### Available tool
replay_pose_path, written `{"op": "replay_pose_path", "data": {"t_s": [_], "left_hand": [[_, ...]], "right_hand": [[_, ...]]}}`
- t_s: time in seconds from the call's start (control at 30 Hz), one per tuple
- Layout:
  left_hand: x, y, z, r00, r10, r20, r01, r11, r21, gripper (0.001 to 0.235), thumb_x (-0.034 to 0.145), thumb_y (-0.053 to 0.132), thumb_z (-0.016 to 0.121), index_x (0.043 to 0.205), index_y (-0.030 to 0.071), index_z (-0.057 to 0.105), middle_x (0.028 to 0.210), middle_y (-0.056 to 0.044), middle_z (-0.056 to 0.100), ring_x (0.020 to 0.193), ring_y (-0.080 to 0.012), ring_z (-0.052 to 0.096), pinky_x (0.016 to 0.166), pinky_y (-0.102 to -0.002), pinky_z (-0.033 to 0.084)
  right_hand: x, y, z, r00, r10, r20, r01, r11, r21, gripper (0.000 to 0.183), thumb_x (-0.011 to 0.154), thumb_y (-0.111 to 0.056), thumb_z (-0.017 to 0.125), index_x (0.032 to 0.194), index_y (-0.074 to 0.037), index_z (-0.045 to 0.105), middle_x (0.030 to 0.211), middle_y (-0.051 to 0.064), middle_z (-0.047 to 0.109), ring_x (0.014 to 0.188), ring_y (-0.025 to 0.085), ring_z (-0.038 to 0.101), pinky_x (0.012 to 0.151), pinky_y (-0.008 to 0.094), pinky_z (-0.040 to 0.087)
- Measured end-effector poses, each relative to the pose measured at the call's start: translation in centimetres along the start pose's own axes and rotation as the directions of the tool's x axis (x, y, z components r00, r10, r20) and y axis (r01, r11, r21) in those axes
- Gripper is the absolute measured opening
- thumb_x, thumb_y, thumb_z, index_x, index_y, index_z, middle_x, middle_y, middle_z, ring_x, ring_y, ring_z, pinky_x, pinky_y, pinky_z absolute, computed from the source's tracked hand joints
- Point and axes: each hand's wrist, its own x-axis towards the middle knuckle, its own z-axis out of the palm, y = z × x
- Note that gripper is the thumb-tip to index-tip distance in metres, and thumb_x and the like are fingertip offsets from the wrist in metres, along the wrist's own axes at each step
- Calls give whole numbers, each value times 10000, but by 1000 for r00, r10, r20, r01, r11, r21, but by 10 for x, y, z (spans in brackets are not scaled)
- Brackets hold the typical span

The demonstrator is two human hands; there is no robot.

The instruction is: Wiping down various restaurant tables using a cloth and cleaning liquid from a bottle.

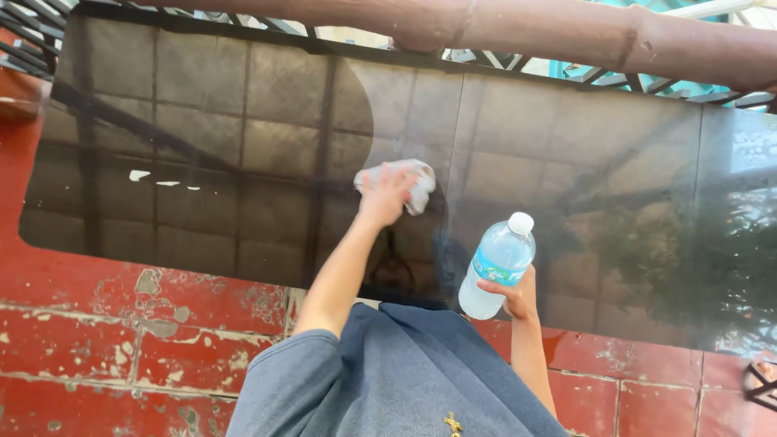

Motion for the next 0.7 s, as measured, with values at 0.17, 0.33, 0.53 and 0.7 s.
{"op": "replay_pose_path", "data": {"t_s": [0.17,0.33,0.53,0.7], "left_hand": [[-64,-55,-11,922,-361,-138,363,932,-12,541,1026,268,553,1554,296,439,1662,-54,346,1509,-442,266,1039,-836,205],[-157,15,-9,968,-234,-90,247,954,171,600,972,256,575,1560,222,463,1636,-123,361,1481,-480,280,1033,-854,201],[-113,73,-11,996,78,39,-78,997,-5,502,964,304,594,1463,331,544,1599,-32,421,1499,-424,288,1030,-880,132],[-3,45,-4,928,322,186,-326,945,-10,472,993,324,567,1458,390,516,1638,37,388,1532,-339,281,1059,-862,123]], "right_hand": [[2,-1,-35,998,56,40,-55,998,-34,634,564,-32,872,1166,-3,673,1029,76,733,947,206,712,876,368,571],[14,14,-38,996,66,67,-70,996,63,641,560,-27,867,1168,-12,666,1036,71,729,959,205,713,880,362,569],[30,17,-18,1000,-3,3,3,1000,22,581,611,-6,884,1156,16,684,1037,82,737,954,204,706,894,359,561],[45,8,18,999,29,-46,-26,997,77,607,596,-14,886,1166,3,679,1032,76,738,956,205,712,886,351,567]]}}
